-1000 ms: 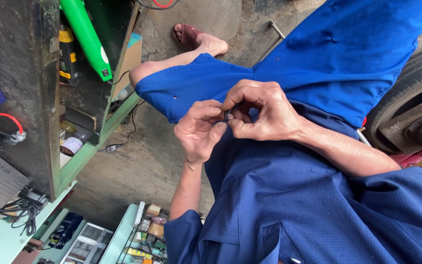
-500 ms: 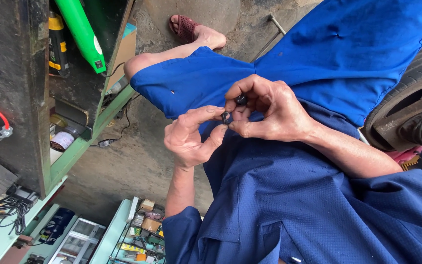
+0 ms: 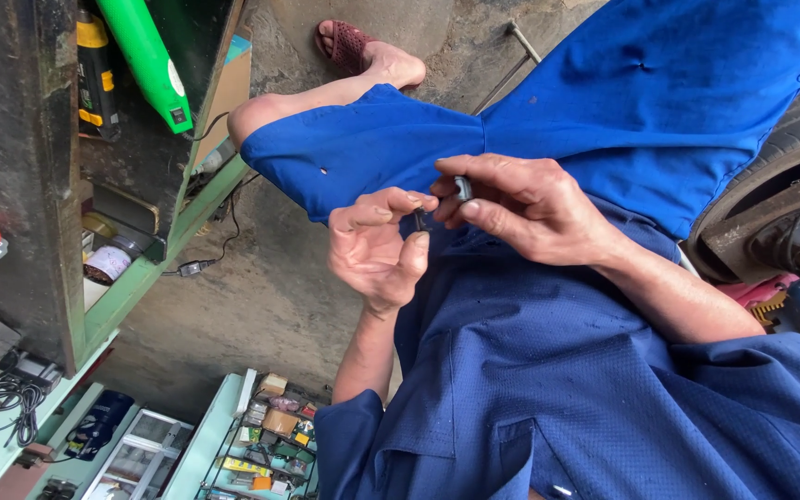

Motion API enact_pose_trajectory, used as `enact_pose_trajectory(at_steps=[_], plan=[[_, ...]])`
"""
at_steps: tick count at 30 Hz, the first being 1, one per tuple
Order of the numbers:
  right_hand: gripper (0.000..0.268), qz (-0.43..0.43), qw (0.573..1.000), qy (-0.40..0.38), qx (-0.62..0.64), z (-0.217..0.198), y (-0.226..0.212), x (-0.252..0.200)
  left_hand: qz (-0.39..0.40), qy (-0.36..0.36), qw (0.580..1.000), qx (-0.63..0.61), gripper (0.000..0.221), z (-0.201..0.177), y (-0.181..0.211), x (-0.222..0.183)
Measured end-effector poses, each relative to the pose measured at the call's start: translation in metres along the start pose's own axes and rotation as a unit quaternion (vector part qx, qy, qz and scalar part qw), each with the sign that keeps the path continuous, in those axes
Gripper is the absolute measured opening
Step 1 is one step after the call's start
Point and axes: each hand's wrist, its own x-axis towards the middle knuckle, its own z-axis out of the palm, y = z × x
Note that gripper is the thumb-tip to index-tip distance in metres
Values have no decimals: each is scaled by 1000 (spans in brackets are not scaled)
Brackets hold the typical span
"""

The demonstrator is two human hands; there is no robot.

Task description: Applying liquid to a small electronic component and installing it into an electronic device at a workbench.

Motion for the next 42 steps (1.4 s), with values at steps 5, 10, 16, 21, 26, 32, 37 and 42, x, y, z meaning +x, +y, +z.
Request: enact_pose_trajectory(at_steps=[5,10,16,21,26,32,37,42], plan=[[37,-79,989,23,-121,-4,16,-7,21,-5,998,58,34,1,-7,-9],[38,-100,986,14,-135,2,22,-10,54,-9,994,93,33,3,-2,-6],[38,-124,981,18,-145,3,28,-10,68,-25,989,126,31,0,4,-4],[38,-141,973,30,-181,5,29,-10,64,-29,986,150,30,1,5,0],[41,-151,965,5,-216,1,24,-12,66,-18,986,152,30,4,5,2],[35,-188,956,37,-221,1,32,-9,23,-23,989,143,23,4,8,4],[39,-183,952,97,-227,3,28,-3,-65,36,997,37,26,20,5,-6],[26,-189,952,140,-195,14,21,0,-118,93,988,-47,25,14,-15,-17]])
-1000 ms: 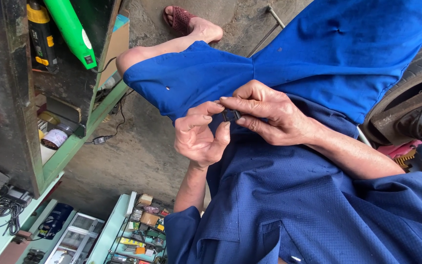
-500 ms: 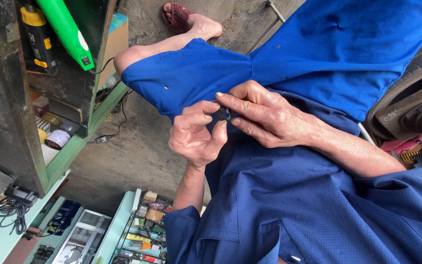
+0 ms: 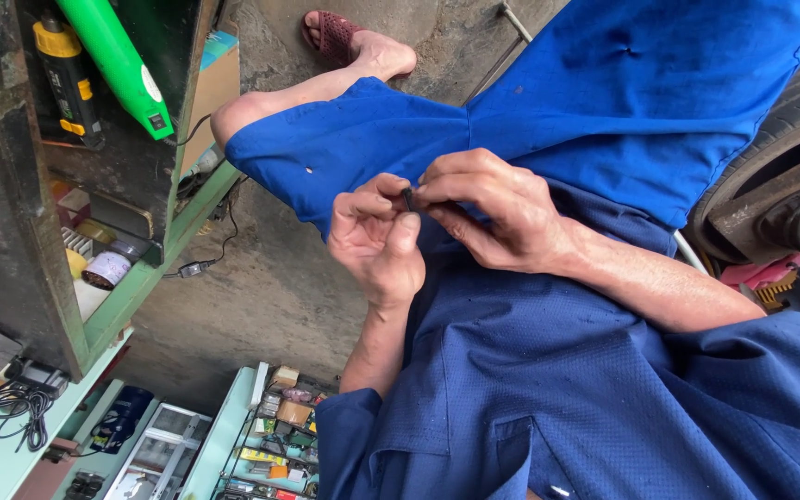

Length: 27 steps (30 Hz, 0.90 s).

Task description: Applying liquid to a small electronic component and installing it into an electronic device at a workbench.

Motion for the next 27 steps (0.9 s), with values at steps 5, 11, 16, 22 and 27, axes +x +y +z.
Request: enact_pose_trajectory(at_steps=[5,11,16,22,27], plan=[[46,266,930,-37,252,-7,28,-24,-43,36,993,-100,29,-5,-12,0],[31,200,956,-65,203,-19,2,-7,-45,66,989,-121,25,-11,-20,4],[24,175,969,-66,162,-24,7,-15,-46,61,985,-152,24,5,-21,5],[21,14,989,-104,-105,-12,13,-27,-100,70,954,-275,21,37,-28,29],[35,-117,888,-259,-362,-10,0,-15,-181,20,896,-405,21,43,-21,45]])
